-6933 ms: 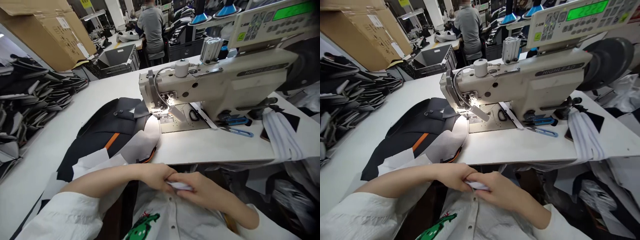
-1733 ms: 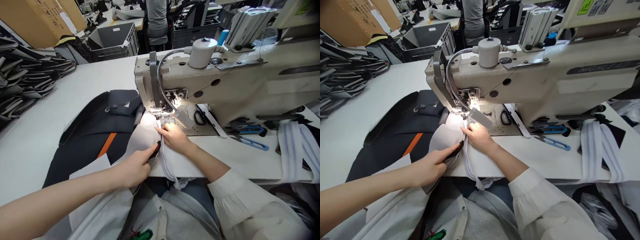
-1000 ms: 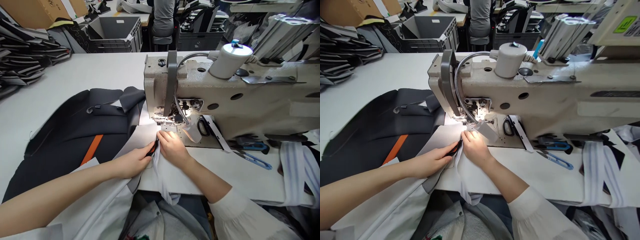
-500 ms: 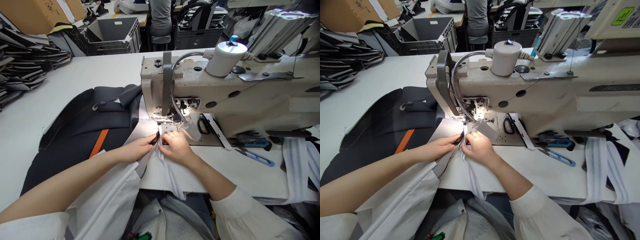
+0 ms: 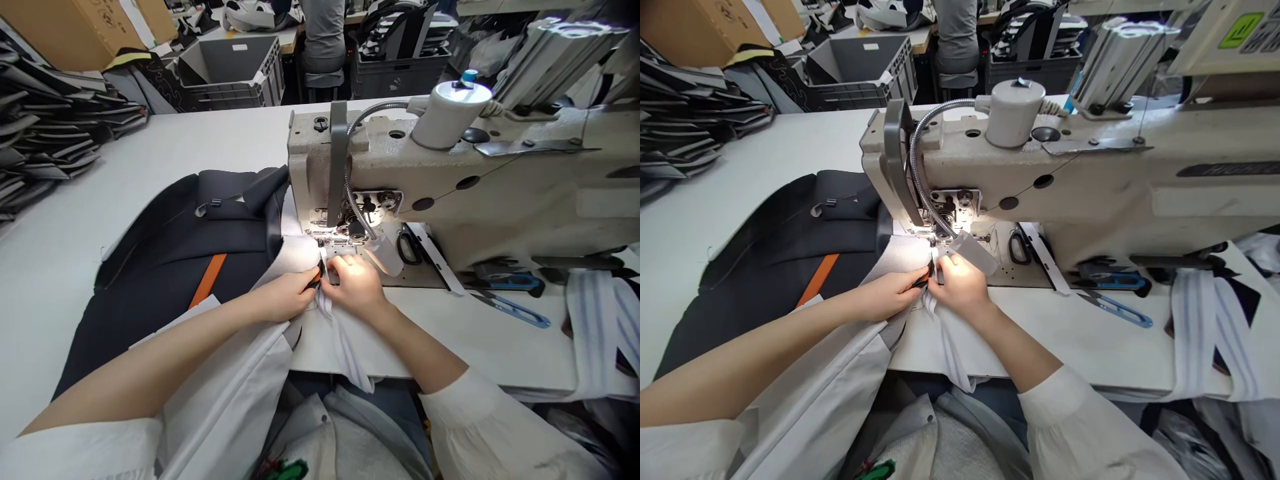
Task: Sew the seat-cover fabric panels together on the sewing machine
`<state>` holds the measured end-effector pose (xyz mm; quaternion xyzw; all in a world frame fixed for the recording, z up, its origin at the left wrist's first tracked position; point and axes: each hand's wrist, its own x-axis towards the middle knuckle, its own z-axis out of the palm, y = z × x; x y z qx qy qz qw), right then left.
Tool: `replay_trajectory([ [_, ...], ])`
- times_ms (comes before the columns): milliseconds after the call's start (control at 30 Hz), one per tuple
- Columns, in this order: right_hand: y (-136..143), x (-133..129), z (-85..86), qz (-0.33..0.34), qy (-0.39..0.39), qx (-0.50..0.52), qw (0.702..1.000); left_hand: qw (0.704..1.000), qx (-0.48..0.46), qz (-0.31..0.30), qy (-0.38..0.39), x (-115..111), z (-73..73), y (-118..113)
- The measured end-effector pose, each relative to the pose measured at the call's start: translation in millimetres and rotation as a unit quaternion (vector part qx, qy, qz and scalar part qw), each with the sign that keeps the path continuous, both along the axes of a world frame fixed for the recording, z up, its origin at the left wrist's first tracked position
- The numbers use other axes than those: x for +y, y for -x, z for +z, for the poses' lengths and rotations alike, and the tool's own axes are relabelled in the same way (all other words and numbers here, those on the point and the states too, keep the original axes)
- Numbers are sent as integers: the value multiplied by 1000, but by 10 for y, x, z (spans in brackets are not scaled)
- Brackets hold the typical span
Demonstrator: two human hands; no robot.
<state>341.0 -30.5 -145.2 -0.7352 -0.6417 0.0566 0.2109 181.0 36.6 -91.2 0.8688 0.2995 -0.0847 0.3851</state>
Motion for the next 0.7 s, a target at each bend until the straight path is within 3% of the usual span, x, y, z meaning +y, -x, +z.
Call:
replay_trajectory([
  [200, -5, 9, -41, -41, -14, 25, 999, 986, 83, -16, -146, -148, 42, -50],
  [300, 15, -21, -24, -39, -18, 58, 997, 995, 14, -5, -97, -71, -8, 18],
  [467, 38, -1, 3, -35, 29, 29, 999, 990, -62, 58, 112, 141, -94, 179],
  [533, 18, 12, -4, -29, 28, 28, 999, 982, -73, 68, 163, 171, -99, 194],
  [700, 22, 24, -41, -42, 4, 70, 997, 992, -89, 26, 88, 142, -81, 76],
])
